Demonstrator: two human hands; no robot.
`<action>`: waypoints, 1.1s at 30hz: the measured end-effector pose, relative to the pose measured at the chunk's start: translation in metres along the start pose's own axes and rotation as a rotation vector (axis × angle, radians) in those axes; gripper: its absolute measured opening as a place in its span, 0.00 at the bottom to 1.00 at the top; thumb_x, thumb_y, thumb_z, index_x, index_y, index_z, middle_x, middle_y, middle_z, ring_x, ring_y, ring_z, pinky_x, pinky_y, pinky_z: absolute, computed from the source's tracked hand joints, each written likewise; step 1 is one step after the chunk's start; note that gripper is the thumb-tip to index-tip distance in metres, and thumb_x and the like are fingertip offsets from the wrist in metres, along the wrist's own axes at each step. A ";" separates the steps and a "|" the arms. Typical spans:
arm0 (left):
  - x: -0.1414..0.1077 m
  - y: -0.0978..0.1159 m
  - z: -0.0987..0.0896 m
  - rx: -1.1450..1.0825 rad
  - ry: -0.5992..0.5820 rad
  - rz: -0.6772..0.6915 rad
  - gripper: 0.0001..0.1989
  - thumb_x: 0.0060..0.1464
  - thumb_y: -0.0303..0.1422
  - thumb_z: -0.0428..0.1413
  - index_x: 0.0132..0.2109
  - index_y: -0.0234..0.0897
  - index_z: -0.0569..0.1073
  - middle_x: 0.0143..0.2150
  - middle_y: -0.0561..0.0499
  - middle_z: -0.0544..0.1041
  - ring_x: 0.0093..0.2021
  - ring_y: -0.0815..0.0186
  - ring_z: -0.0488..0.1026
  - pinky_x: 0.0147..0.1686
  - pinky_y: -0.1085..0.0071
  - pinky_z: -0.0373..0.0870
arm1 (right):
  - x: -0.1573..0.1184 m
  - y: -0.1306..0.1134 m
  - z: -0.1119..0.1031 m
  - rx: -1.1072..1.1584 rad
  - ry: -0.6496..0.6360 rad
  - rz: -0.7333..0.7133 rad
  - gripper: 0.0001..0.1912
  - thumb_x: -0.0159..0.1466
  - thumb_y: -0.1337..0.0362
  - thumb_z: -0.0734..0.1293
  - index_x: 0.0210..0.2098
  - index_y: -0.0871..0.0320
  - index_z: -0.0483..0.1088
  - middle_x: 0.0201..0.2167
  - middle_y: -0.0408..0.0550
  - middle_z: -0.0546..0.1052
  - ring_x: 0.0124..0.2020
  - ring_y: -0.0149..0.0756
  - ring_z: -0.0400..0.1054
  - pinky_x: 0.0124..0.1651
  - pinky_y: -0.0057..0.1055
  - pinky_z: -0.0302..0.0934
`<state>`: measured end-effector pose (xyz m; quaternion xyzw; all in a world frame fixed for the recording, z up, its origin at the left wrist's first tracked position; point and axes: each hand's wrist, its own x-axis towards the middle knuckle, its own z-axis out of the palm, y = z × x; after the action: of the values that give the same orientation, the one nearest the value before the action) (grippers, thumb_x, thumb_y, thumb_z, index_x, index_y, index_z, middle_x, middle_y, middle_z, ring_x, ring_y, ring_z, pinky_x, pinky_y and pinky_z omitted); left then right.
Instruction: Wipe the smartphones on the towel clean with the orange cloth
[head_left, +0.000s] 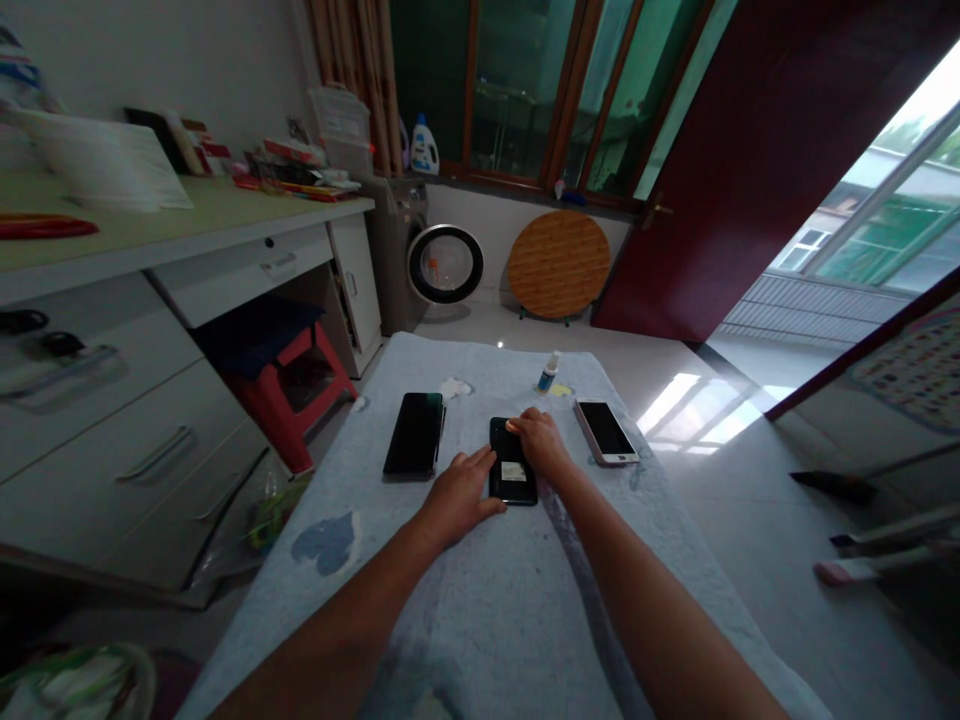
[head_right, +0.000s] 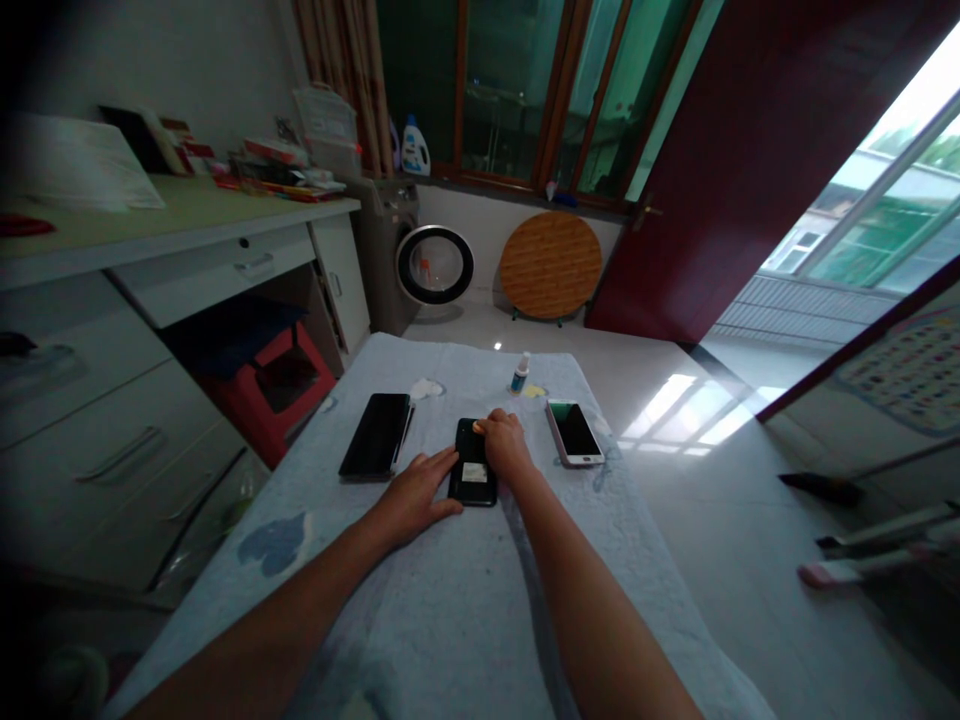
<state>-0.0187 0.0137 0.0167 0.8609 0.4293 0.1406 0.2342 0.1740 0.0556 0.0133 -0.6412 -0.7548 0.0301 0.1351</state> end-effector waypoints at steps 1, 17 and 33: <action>0.000 0.000 0.000 -0.007 -0.002 -0.001 0.34 0.50 0.36 0.61 0.62 0.38 0.62 0.65 0.44 0.64 0.59 0.51 0.64 0.57 0.58 0.61 | 0.004 -0.001 0.002 -0.009 -0.001 0.007 0.16 0.71 0.64 0.57 0.42 0.57 0.76 0.40 0.50 0.72 0.40 0.35 0.62 0.47 0.29 0.51; -0.001 0.002 -0.004 -0.054 -0.010 0.018 0.34 0.50 0.35 0.61 0.63 0.44 0.59 0.64 0.49 0.65 0.56 0.53 0.65 0.56 0.59 0.61 | 0.021 -0.023 0.003 -0.048 -0.060 -0.116 0.15 0.69 0.67 0.58 0.41 0.55 0.77 0.41 0.50 0.72 0.40 0.36 0.62 0.47 0.30 0.51; -0.003 0.003 -0.006 -0.072 -0.005 0.011 0.33 0.51 0.37 0.61 0.63 0.46 0.60 0.63 0.51 0.66 0.55 0.54 0.66 0.57 0.60 0.61 | 0.029 -0.032 0.006 0.010 -0.021 0.003 0.13 0.68 0.68 0.60 0.42 0.58 0.77 0.39 0.51 0.72 0.42 0.36 0.63 0.46 0.27 0.53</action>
<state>-0.0204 0.0115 0.0232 0.8546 0.4185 0.1553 0.2652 0.1380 0.0794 0.0190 -0.6412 -0.7552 0.0410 0.1302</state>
